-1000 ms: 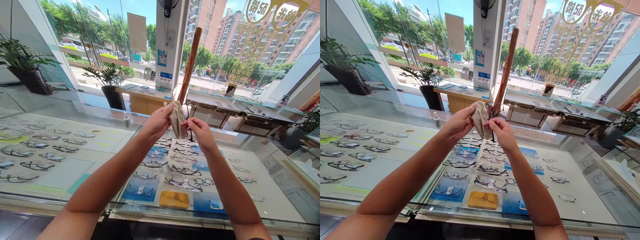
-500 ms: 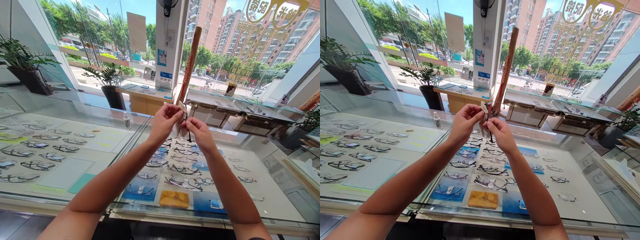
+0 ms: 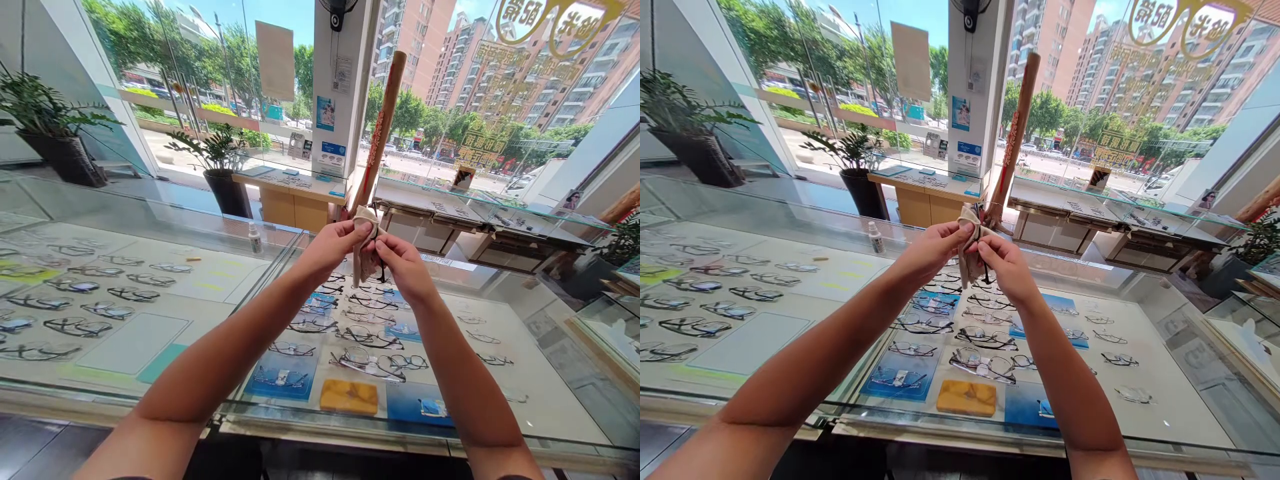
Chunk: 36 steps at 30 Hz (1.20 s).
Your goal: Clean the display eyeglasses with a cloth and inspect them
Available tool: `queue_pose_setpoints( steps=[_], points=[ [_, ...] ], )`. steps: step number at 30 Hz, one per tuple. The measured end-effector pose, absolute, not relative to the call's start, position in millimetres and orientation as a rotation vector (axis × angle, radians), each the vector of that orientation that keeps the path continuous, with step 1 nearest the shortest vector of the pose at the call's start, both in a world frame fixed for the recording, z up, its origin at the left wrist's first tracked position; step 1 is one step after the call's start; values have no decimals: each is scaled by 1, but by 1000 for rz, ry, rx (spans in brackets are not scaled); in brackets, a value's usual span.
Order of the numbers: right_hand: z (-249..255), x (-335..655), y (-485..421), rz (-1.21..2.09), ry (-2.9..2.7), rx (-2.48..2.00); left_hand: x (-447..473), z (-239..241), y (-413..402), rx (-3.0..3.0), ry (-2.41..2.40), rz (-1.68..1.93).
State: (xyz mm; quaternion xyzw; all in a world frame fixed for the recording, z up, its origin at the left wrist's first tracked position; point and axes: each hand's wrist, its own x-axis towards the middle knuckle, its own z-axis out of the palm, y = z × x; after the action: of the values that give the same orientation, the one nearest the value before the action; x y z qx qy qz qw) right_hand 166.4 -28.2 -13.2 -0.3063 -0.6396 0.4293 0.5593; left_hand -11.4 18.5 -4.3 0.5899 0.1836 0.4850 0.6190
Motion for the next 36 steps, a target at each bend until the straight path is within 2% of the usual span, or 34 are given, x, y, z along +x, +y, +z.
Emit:
queue_pose_setpoints(
  steps=[8,24,36],
  points=[
    [-13,161,-30,1270,-1317,-698,-7,3,12,1191,201,1170],
    [-3,172,-39,1106,-1561,-778,-19,11,15,1402,413,1417],
    [10,191,-44,1097,-1576,-845,-34,26,9,1465,343,1139]
  ],
)
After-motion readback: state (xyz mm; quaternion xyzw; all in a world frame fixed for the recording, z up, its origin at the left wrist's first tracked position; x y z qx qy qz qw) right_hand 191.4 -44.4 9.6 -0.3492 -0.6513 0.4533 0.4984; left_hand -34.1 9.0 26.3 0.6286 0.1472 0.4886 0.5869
